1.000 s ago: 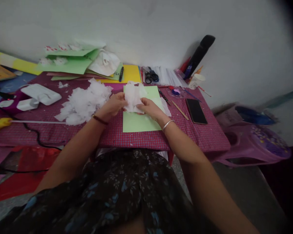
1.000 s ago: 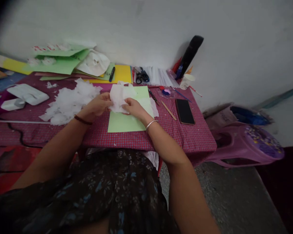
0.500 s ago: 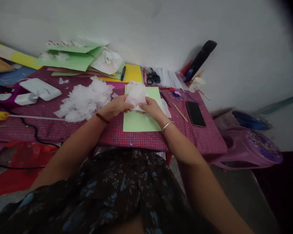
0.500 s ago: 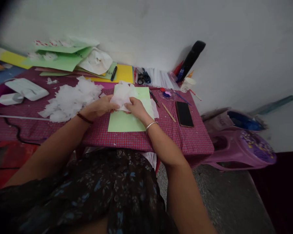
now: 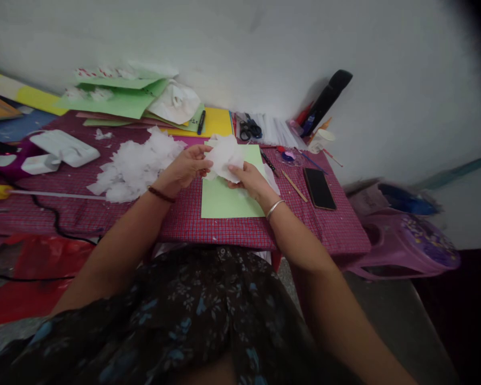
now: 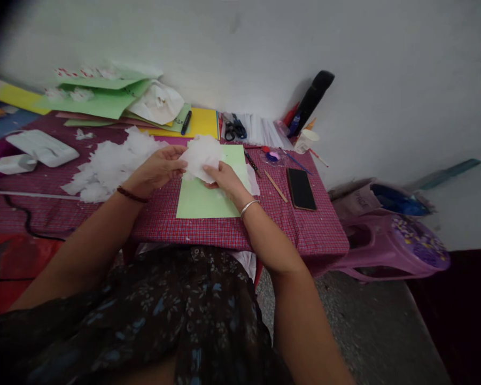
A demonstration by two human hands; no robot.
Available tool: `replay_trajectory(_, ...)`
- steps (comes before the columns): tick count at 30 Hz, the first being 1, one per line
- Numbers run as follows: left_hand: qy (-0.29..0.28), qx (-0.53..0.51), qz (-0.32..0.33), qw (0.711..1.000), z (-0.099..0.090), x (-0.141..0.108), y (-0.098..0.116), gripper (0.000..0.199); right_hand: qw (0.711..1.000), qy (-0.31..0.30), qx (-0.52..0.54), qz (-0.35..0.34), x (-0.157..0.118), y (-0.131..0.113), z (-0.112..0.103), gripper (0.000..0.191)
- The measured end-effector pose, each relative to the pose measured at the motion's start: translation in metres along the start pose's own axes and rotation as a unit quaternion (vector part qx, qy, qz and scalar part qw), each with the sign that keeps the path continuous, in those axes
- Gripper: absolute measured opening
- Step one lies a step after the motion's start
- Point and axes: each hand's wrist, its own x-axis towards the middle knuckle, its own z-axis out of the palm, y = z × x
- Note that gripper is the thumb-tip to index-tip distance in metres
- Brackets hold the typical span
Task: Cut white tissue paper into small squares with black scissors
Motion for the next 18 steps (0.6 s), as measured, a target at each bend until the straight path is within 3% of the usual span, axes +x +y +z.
replay_trajectory(5,-0.08,0.018,0.01,0.997,0.011,-0.001,-0.011,0.044,0.999,0.0,-0.03,0.037,-0.004,-0.002,0.01,0.012)
replay_trajectory(13,-0.067,0.03,0.056,0.996,0.015,-0.003,-0.01,0.041,0.995,0.033,-0.086,0.029,-0.002,0.001,0.014,0.015)
replay_trajectory(18,-0.069,0.035,0.046,0.996,0.015,-0.004,-0.009,0.041,0.988,0.045,-0.142,0.028,0.0,0.002,0.012,0.012)
